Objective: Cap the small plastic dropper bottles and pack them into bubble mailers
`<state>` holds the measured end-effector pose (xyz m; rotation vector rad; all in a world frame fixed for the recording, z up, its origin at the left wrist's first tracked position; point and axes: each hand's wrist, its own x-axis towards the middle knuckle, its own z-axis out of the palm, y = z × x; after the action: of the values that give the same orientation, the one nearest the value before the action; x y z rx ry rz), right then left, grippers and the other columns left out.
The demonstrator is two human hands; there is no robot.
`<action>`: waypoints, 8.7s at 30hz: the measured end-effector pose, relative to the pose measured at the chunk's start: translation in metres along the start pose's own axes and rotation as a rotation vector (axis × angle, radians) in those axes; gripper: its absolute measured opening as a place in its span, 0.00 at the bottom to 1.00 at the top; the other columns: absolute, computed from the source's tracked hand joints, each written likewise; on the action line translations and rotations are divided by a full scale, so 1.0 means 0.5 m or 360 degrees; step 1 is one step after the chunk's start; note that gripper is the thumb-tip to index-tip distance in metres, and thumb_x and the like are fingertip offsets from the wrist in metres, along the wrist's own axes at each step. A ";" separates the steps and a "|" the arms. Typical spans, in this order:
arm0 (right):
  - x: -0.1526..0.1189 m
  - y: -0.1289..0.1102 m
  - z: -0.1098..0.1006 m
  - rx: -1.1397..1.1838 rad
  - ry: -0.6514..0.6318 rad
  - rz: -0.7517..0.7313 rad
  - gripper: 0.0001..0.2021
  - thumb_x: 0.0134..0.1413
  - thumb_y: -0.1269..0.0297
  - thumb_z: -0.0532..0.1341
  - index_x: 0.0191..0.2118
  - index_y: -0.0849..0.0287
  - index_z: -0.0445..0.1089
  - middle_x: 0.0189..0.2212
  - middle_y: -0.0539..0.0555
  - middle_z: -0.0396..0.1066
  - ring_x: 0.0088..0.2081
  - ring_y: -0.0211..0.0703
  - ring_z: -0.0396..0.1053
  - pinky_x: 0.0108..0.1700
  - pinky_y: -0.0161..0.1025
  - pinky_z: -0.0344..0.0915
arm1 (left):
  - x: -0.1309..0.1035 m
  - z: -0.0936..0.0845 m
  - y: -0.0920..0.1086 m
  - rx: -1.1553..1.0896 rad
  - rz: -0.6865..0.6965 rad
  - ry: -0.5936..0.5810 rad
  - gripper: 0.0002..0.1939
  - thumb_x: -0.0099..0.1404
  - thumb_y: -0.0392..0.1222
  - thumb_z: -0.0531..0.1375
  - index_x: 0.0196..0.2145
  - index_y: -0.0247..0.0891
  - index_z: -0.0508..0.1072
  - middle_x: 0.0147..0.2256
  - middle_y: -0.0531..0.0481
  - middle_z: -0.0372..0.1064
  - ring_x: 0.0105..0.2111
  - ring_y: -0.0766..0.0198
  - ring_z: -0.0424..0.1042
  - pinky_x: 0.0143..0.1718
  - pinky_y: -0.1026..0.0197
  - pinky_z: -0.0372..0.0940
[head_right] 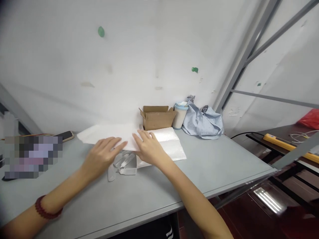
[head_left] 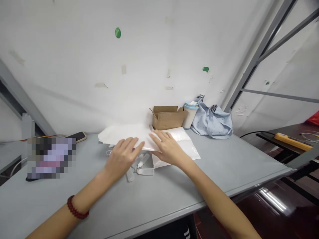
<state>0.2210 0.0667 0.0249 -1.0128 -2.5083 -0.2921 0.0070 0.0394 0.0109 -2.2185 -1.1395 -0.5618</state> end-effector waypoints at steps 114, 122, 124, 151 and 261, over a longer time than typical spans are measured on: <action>0.003 -0.002 0.017 0.0442 0.0324 0.0311 0.20 0.50 0.68 0.62 0.51 0.54 0.64 0.42 0.59 0.62 0.45 0.52 0.62 0.46 0.50 0.62 | -0.010 -0.111 0.021 -0.1697 -0.1376 0.0687 0.10 0.57 0.45 0.64 0.34 0.39 0.69 0.36 0.50 0.74 0.32 0.63 0.74 0.33 0.61 0.70; -0.001 -0.039 0.019 0.0584 0.0249 0.0124 0.24 0.50 0.70 0.62 0.54 0.56 0.62 0.43 0.59 0.62 0.45 0.50 0.62 0.46 0.47 0.65 | -0.012 -0.056 0.001 -0.1604 -0.1588 0.0253 0.12 0.52 0.49 0.66 0.25 0.38 0.73 0.26 0.53 0.71 0.24 0.68 0.66 0.23 0.66 0.61; -0.001 -0.042 0.016 0.0579 0.0214 0.0127 0.24 0.51 0.70 0.61 0.54 0.55 0.62 0.42 0.58 0.62 0.44 0.50 0.62 0.45 0.47 0.65 | -0.012 -0.057 -0.007 -0.1592 -0.1524 0.0138 0.12 0.52 0.50 0.66 0.23 0.38 0.74 0.25 0.53 0.70 0.22 0.68 0.64 0.22 0.66 0.59; 0.001 0.007 0.011 0.0371 0.0432 0.0208 0.22 0.50 0.71 0.60 0.53 0.59 0.64 0.43 0.61 0.60 0.43 0.50 0.61 0.45 0.47 0.65 | -0.037 -0.032 -0.025 -0.1109 -0.0783 -0.0267 0.13 0.60 0.49 0.58 0.38 0.40 0.74 0.35 0.47 0.75 0.34 0.56 0.72 0.35 0.56 0.66; -0.010 -0.072 -0.001 0.0757 -0.0412 0.0022 0.23 0.44 0.75 0.59 0.49 0.60 0.61 0.37 0.54 0.57 0.36 0.44 0.59 0.35 0.40 0.64 | -0.033 -0.016 0.005 -0.1273 -0.0894 -0.0341 0.10 0.57 0.44 0.58 0.26 0.49 0.81 0.28 0.51 0.60 0.31 0.61 0.64 0.33 0.59 0.61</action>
<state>0.1993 0.0380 0.0218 -0.9115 -2.6041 0.4504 -0.0010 0.0234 0.0063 -2.6304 -1.9283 -1.2005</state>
